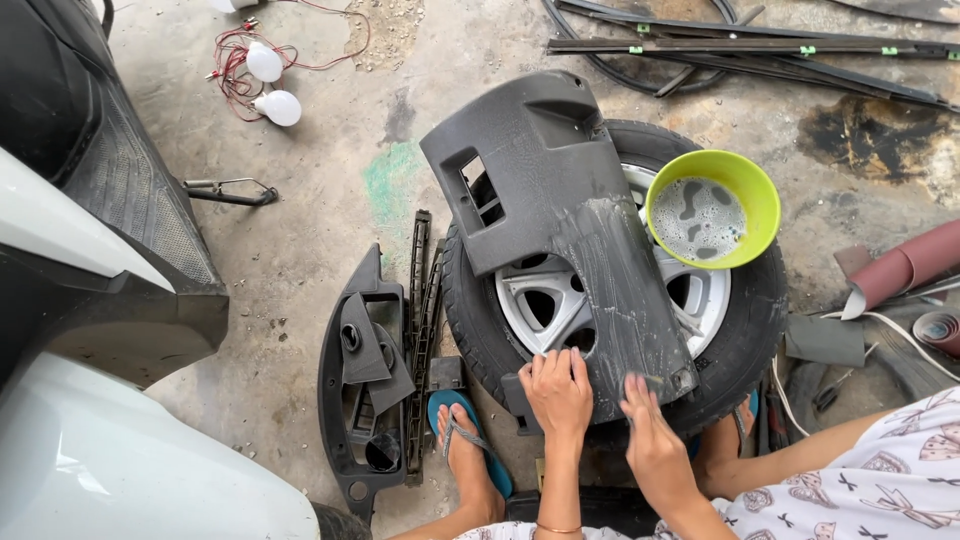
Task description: The person sits on the ground and sands a black plastic car part resting on a tire using a sanding block. They repeatedly rub the surface of the part to smooth it, occasionally dipping the block into a green bowl of soapy water.
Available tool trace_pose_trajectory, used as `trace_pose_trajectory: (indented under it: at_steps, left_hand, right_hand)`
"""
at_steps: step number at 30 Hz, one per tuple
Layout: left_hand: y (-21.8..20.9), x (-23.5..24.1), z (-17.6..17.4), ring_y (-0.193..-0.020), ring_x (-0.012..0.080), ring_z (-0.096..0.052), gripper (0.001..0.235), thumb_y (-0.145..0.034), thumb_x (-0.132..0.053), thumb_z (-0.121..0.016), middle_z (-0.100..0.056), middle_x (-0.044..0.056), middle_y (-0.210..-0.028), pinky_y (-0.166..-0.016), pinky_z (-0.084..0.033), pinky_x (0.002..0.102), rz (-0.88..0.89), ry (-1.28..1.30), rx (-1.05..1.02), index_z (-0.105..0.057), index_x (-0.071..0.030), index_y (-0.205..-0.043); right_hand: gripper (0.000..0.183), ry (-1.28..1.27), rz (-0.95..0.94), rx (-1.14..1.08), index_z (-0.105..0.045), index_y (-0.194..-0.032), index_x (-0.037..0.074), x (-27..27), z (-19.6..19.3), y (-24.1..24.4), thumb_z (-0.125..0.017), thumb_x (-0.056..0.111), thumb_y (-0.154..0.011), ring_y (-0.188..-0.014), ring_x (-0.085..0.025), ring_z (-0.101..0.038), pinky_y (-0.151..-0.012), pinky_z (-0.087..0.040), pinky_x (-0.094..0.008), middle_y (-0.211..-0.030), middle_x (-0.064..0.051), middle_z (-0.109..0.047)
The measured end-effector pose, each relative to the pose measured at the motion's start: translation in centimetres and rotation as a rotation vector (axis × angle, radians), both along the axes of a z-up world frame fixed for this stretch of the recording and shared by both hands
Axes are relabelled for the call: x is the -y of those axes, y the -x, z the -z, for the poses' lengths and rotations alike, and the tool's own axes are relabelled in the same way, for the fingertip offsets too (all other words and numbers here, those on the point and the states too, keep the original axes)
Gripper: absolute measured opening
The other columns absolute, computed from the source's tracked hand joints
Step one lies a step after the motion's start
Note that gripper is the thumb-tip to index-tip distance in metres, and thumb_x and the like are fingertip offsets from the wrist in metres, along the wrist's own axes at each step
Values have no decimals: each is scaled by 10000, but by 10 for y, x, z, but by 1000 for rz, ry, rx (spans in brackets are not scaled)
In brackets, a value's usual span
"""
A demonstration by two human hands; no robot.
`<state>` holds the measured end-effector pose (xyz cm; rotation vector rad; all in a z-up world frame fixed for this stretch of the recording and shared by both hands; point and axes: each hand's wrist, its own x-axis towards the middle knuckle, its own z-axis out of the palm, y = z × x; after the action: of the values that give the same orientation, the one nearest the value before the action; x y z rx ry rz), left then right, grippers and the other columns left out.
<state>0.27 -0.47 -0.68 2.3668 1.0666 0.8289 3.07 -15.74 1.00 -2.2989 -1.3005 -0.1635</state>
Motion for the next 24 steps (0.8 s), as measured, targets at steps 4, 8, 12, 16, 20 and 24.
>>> trace_pose_trajectory:
  at_steps: [4,8,12,16,20,24]
  left_hand:
    - [-1,3,12,-724,252,-562,358,-1068,-258,-520,-614,8,-701,-797,-424,433,-8,-18,-3,-665,-130,-767]
    - [4,2,4,-695,241,-549,357,-1059,-241,-538,-603,11,-676,-786,-423,422,6,14,-6,-639,-120,-738]
    - [2,2,2,-687,242,-550,383,-1064,-245,-543,-587,12,-661,-795,-429,431,8,24,6,-634,-125,-712]
    - [2,-1,18,-716,237,-587,365,-1059,-270,-548,-663,2,-708,-795,-430,430,3,4,25,-719,-138,-766]
    - [7,3,17,-710,205,-594,392,-1084,-286,-508,-578,-5,-666,-815,-436,384,17,5,4,-634,-155,-736]
    - [4,3,19,-701,225,-563,398,-1085,-257,-507,-617,-8,-678,-811,-424,426,7,28,-2,-672,-130,-745]
  right_hand:
    - [617,-22,28,-3,-345,-1532,-100,-57,1,-46,-495,-182,-939,-1102,-284,-722,-1012,-577,-331,-1540,-305,-452]
    - [421,1,22,34,-442,-1364,-91,-43,-13,-28,-523,-127,-953,-1355,-323,-559,-1034,-561,-338,-1542,-226,-487]
    - [476,18,-61,-16,-444,-1451,-94,3,-7,18,-517,1,-990,-1404,-319,-515,-1140,-496,-432,-1525,-200,-498]
    - [492,-121,-86,109,-431,-1447,-143,-67,-13,-19,-591,-16,-1000,-1337,-357,-583,-1139,-510,-468,-1475,-286,-521]
    - [351,-104,-71,68,-491,-1315,-75,-64,-25,-14,-539,-80,-967,-1362,-351,-547,-1140,-468,-450,-1480,-240,-534]
    - [158,-28,-129,-59,-569,-1132,-63,-11,-23,19,-497,-27,-996,-1396,-368,-517,-1159,-469,-489,-1489,-250,-516]
